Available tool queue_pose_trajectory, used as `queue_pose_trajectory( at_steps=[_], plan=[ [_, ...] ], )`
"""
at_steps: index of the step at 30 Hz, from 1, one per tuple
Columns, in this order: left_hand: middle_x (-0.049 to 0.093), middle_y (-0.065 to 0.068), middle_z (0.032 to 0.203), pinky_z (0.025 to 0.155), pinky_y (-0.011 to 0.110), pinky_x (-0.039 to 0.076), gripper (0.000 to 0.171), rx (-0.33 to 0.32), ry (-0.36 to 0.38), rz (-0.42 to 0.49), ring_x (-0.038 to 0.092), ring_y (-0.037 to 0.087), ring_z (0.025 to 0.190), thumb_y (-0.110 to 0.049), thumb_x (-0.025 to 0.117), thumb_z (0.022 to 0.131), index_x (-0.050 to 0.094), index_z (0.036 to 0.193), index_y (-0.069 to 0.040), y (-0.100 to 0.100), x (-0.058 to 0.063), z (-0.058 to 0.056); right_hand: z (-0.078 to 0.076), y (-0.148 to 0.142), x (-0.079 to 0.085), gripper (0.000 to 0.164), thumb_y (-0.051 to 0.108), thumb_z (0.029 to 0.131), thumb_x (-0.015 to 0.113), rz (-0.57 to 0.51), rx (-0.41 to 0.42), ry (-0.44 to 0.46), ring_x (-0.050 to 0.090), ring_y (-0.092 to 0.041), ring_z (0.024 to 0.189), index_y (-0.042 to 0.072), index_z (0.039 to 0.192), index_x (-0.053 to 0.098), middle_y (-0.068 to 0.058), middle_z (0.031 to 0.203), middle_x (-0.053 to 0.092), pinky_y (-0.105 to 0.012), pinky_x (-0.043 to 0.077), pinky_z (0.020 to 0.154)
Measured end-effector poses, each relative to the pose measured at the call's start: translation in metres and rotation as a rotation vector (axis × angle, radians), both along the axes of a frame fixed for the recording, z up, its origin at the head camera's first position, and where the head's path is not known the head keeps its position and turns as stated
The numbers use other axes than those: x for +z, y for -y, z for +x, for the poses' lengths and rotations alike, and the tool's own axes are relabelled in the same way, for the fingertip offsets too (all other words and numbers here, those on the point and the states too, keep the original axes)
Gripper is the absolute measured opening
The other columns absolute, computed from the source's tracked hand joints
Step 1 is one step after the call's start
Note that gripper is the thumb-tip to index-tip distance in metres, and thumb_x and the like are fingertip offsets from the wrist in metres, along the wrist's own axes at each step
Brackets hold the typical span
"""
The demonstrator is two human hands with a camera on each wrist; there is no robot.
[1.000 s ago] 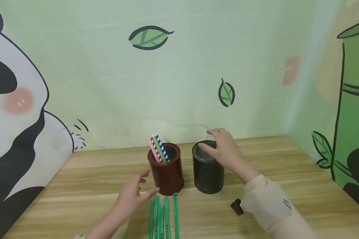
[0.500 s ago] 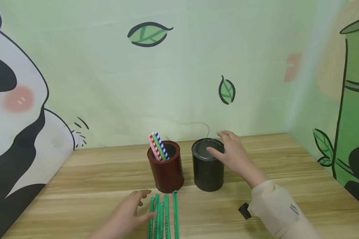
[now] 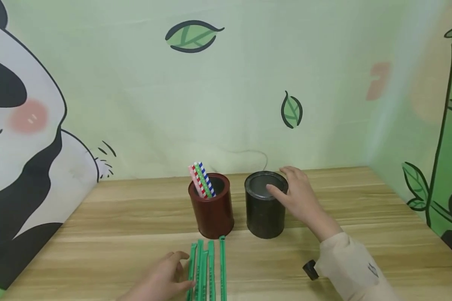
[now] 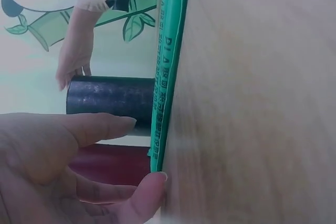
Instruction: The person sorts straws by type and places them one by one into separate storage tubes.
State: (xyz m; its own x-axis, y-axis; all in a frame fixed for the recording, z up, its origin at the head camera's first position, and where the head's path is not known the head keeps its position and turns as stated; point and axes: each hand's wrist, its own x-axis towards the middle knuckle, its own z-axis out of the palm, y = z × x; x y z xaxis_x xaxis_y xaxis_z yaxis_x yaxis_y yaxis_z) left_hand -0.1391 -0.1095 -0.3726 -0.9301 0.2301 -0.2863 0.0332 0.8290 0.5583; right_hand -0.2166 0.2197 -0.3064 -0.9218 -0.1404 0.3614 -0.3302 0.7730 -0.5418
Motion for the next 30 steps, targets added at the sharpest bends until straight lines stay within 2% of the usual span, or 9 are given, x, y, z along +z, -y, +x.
queue_pose_trajectory(
  at_steps=[5, 13, 20, 25, 30],
  plan=[
    [0.061, 0.014, 0.111, 0.089, 0.054, 0.049, 0.063, 0.016, 0.011, 0.015, 0.058, 0.024, 0.098, -0.036, 0.078, 0.077, 0.055, 0.123, 0.000, 0.000, -0.005, -0.001, -0.001, 0.002, -0.003, 0.065, 0.034, 0.095, 0.055, -0.011, 0.011, -0.009, 0.029, -0.048, 0.135, -0.010, 0.138, 0.039, -0.032, 0.145, 0.035, -0.065, 0.026, 0.109],
    [0.057, 0.009, 0.099, 0.082, 0.046, 0.052, 0.055, 0.013, -0.085, -0.039, 0.052, 0.019, 0.083, -0.030, 0.078, 0.078, 0.055, 0.117, 0.002, -0.010, -0.012, -0.003, 0.000, 0.003, -0.008, 0.064, 0.035, 0.096, 0.053, -0.055, 0.002, -0.003, 0.028, -0.046, 0.137, -0.007, 0.141, 0.036, -0.030, 0.147, 0.032, -0.065, 0.025, 0.110],
    [0.056, 0.010, 0.097, 0.082, 0.046, 0.053, 0.051, 0.018, -0.150, -0.054, 0.053, 0.020, 0.083, -0.024, 0.077, 0.078, 0.053, 0.114, 0.003, -0.014, -0.016, -0.004, 0.001, 0.001, -0.011, 0.064, 0.036, 0.096, 0.052, -0.058, 0.006, -0.006, 0.029, -0.046, 0.137, -0.006, 0.142, 0.035, -0.030, 0.146, 0.033, -0.065, 0.026, 0.109],
    [0.056, 0.010, 0.095, 0.081, 0.045, 0.053, 0.045, 0.051, -0.154, -0.062, 0.054, 0.020, 0.083, -0.019, 0.074, 0.078, 0.052, 0.112, 0.002, -0.012, -0.015, -0.003, 0.002, 0.004, -0.010, 0.065, 0.035, 0.096, 0.054, -0.051, 0.022, -0.017, 0.030, -0.046, 0.136, -0.007, 0.142, 0.035, -0.030, 0.146, 0.035, -0.065, 0.027, 0.108],
    [0.052, 0.008, 0.084, 0.064, 0.035, 0.048, 0.033, 0.060, -0.179, -0.046, 0.050, 0.019, 0.074, -0.009, 0.068, 0.077, 0.052, 0.104, 0.001, -0.011, -0.015, -0.001, 0.000, 0.006, -0.014, 0.065, 0.033, 0.094, 0.056, -0.045, 0.046, -0.040, 0.034, -0.044, 0.133, -0.007, 0.141, 0.036, -0.029, 0.143, 0.038, -0.063, 0.030, 0.107]
  ],
)
